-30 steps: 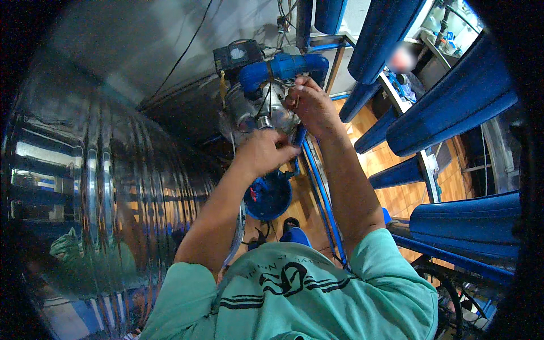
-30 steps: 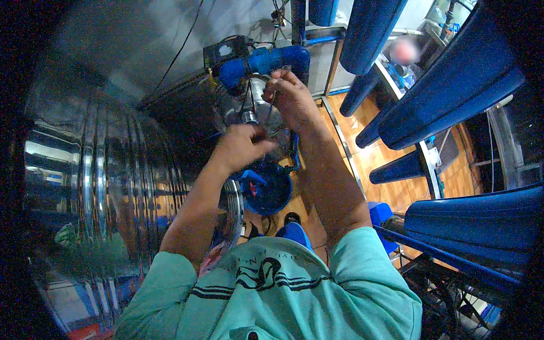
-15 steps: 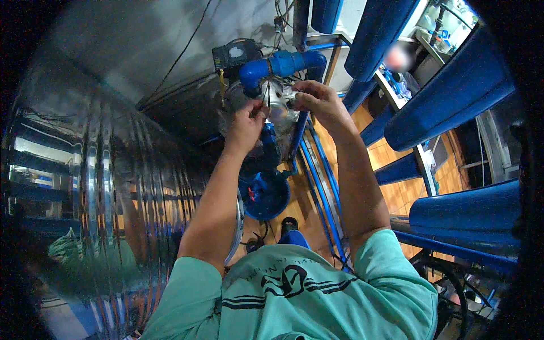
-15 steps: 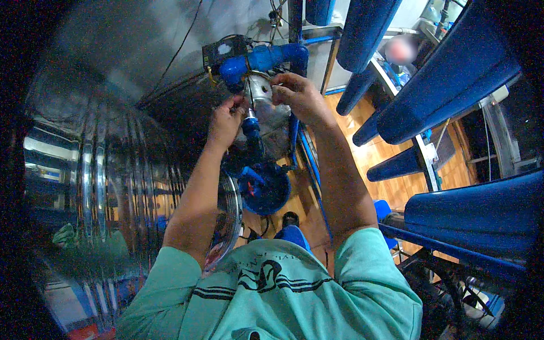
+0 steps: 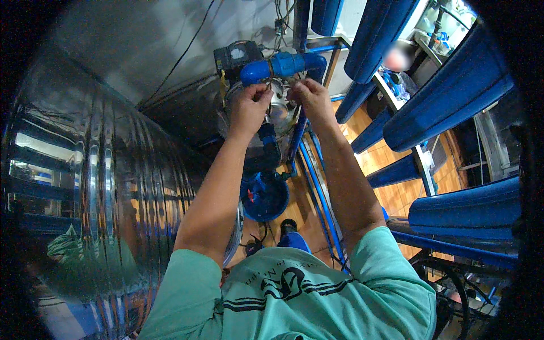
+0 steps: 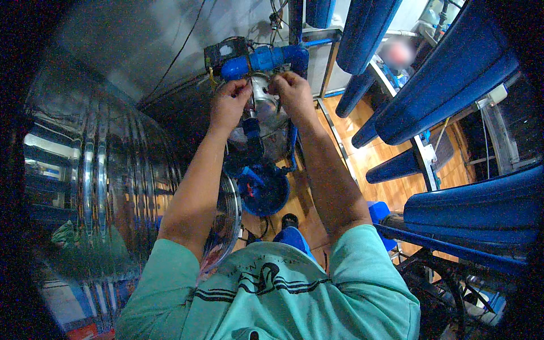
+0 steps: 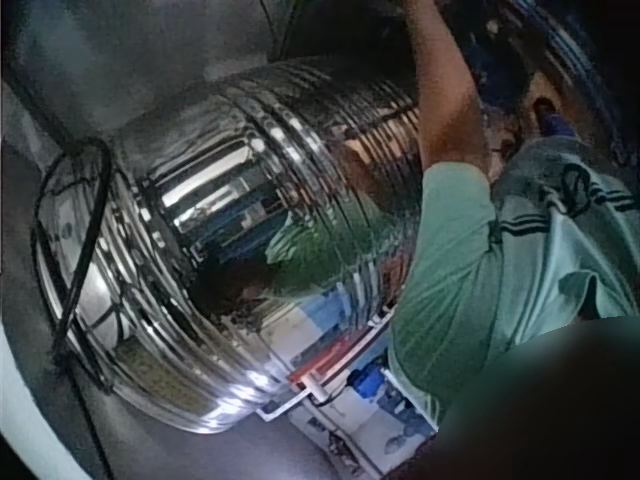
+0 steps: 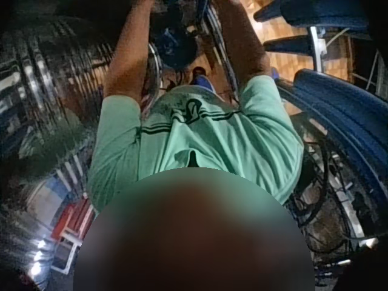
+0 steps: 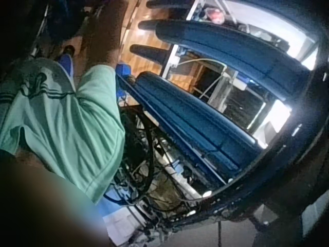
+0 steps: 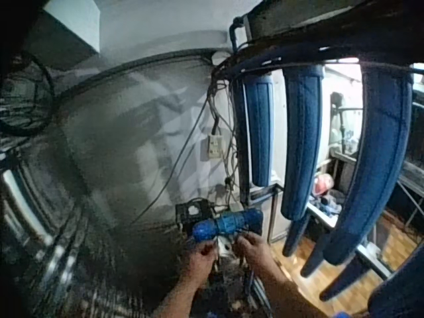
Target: The person is working on a mechanical pump, manipulating wires and adjusting components. They appear to be troubleshooting or repairing the pump, focusing on the electrical connections and the pump body.
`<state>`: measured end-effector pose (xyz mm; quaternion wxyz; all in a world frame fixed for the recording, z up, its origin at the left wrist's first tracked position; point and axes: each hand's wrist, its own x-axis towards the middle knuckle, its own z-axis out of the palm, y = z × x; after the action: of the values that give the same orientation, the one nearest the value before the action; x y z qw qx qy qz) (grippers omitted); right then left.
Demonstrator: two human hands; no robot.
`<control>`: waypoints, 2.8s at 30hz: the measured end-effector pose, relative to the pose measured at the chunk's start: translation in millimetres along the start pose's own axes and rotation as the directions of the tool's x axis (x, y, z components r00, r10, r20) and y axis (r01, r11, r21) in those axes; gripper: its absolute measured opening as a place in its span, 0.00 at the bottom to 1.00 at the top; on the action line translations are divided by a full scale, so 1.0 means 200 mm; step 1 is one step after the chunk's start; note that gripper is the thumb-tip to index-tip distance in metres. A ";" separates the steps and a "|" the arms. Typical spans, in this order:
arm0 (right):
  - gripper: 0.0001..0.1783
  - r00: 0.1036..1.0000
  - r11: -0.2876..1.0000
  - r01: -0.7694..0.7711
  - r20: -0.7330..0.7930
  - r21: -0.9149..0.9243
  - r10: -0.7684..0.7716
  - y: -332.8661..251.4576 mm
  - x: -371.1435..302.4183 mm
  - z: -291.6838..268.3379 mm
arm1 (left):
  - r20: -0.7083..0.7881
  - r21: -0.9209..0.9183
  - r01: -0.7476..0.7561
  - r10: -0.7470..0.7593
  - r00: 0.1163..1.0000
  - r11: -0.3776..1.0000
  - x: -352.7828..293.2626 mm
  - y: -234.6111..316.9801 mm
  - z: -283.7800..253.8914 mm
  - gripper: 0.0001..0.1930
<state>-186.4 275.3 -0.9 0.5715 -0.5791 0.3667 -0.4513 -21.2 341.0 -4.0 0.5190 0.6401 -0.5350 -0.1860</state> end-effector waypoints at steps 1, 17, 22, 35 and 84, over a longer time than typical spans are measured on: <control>0.14 1.000 0.995 0.010 -0.030 0.096 -0.007 -0.02 0.01 0.01 | -0.037 -0.006 -0.026 0.025 0.999 1.000 0.00 0.00 0.00 0.15; 0.15 0.987 0.952 -0.142 0.113 0.270 0.115 -0.13 -0.05 0.07 | -0.150 -0.469 0.343 -0.456 0.877 0.814 0.08 0.14 0.16 0.09; 0.16 0.998 0.997 -0.067 -0.018 0.033 0.068 -0.06 0.00 0.09 | -0.145 -0.233 0.237 -0.275 0.950 0.943 0.05 -0.03 0.09 0.12; 0.14 0.972 0.886 0.204 -0.021 -0.417 -0.234 0.05 -0.24 0.19 | -0.089 0.048 -0.007 0.011 0.996 0.999 -0.11 0.09 -0.03 0.15; 0.10 0.982 0.980 0.186 0.041 -0.076 -0.184 0.20 -0.03 0.23 | -0.027 0.229 -0.030 0.037 0.999 0.973 0.01 -0.07 -0.05 0.13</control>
<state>-141.3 292.9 -38.0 0.5096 -0.6404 0.3193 -0.4778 -5.5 342.5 -12.3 0.4534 0.6893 -0.5554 -0.1043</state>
